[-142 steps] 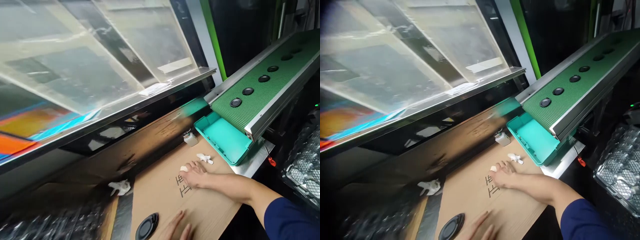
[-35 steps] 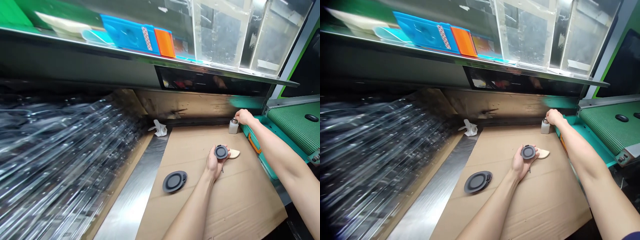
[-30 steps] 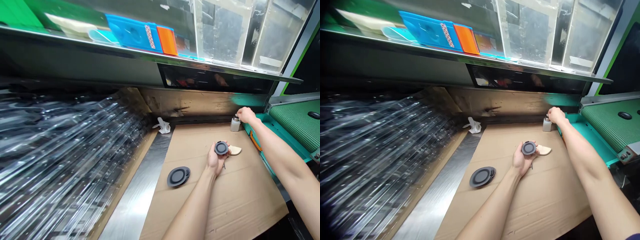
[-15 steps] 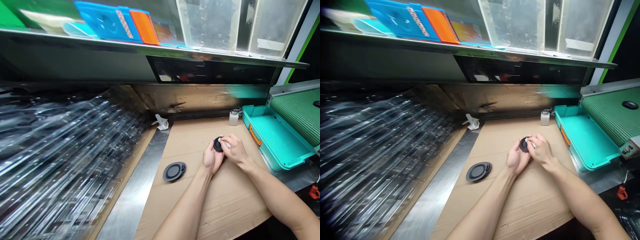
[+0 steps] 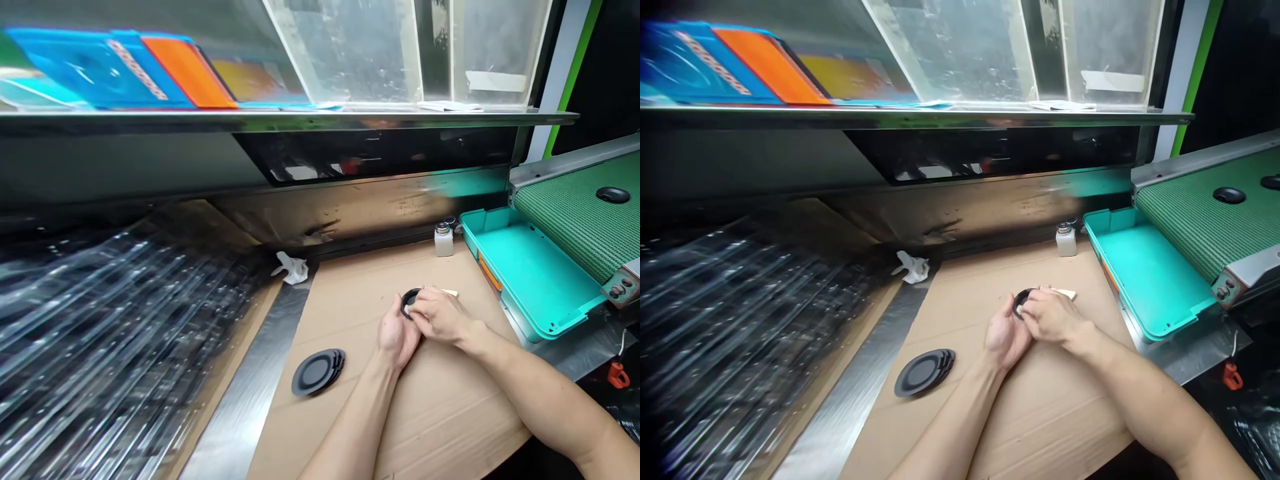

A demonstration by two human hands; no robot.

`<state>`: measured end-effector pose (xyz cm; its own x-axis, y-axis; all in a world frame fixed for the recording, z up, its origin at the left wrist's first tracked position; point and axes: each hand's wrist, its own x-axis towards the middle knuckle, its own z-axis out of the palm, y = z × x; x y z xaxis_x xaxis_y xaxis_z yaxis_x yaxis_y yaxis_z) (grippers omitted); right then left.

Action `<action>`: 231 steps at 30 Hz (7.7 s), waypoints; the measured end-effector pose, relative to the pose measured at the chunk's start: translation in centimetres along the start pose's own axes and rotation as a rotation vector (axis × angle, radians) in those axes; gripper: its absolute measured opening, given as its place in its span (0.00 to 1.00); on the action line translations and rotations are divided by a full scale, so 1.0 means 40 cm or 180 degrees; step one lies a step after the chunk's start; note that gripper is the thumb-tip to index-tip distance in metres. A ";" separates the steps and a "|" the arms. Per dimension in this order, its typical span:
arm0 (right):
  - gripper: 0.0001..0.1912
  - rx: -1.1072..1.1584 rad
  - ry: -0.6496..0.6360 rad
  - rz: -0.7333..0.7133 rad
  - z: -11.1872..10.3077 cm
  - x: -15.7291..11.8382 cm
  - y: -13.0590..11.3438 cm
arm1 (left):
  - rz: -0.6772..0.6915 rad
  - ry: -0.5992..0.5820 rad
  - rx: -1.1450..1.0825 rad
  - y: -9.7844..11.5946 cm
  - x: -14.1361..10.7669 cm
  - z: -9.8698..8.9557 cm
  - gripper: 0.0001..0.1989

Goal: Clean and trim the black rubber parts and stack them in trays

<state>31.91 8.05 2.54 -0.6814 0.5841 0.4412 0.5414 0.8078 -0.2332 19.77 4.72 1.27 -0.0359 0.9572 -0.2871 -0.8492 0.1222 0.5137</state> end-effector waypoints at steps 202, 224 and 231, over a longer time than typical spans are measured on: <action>0.09 -0.0183 0.0148 0.0759 -0.010 -0.002 0.032 | 0.0245 0.0380 -0.0054 0.043 -0.007 0.006 0.20; 0.11 -0.0646 -0.0336 0.0769 -0.006 -0.015 0.031 | 0.0319 0.0362 0.0101 0.112 0.006 -0.058 0.18; 0.14 0.0370 0.0399 0.1037 0.052 -0.001 -0.032 | 0.0206 0.0265 -0.0254 0.060 0.020 -0.034 0.18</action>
<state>30.22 7.16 1.04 -0.4129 0.8036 0.4287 0.6555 0.5890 -0.4727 16.99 5.41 1.18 -0.1326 0.9370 -0.3233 -0.8829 0.0366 0.4682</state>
